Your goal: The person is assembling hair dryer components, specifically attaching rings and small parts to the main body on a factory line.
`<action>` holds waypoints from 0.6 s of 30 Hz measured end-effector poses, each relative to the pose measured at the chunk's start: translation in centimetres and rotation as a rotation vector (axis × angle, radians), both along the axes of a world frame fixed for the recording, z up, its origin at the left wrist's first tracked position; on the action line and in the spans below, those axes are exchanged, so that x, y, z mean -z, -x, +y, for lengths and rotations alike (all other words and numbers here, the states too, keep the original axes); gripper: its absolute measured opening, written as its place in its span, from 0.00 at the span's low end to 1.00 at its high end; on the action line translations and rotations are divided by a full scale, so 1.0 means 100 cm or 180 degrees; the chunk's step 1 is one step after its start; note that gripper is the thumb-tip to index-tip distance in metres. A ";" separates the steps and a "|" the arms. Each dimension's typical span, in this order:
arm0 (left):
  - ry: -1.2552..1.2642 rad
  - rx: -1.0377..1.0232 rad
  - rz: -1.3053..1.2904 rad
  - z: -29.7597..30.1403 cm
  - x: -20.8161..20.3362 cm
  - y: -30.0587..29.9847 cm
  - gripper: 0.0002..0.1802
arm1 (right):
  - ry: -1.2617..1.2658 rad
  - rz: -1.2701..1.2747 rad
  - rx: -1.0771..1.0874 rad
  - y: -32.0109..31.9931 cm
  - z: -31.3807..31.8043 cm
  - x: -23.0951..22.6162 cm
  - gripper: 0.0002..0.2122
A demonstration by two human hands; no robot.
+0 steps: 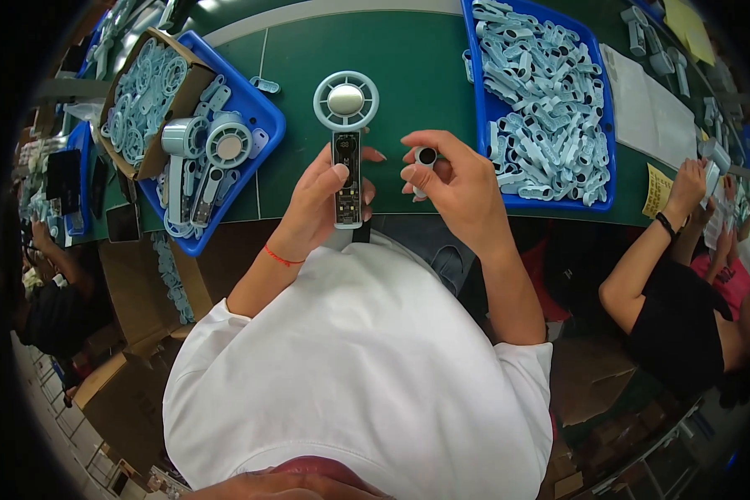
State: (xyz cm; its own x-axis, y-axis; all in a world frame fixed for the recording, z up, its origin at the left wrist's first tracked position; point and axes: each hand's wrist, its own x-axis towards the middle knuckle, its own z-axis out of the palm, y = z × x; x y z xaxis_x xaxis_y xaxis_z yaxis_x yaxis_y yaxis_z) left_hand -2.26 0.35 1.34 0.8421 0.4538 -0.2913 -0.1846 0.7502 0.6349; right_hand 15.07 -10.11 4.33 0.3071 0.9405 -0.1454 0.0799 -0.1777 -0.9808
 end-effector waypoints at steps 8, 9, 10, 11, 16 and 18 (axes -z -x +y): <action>-0.0787 0.0023 0.0273 -0.006 0.011 -0.013 0.30 | -0.0759 0.0857 0.0576 0.022 -0.006 0.016 0.17; -0.1036 -0.0009 0.0293 -0.007 0.012 -0.013 0.31 | -0.0551 0.0884 0.0789 0.026 -0.004 0.014 0.17; -0.1037 -0.0006 0.0295 -0.009 0.014 -0.013 0.31 | -0.0342 0.0911 0.0997 0.028 -0.003 0.012 0.17; -0.1349 -0.0073 0.0410 -0.011 0.017 -0.012 0.34 | -0.0342 0.0914 0.0996 0.029 -0.003 0.015 0.17; -0.3840 -0.0296 0.0870 -0.012 0.018 -0.012 0.45 | 0.0025 0.0817 0.1067 0.033 -0.002 0.023 0.16; -0.4353 -0.0243 0.1280 -0.016 0.010 -0.012 0.52 | 0.0066 0.0671 0.1092 0.035 -0.001 0.021 0.15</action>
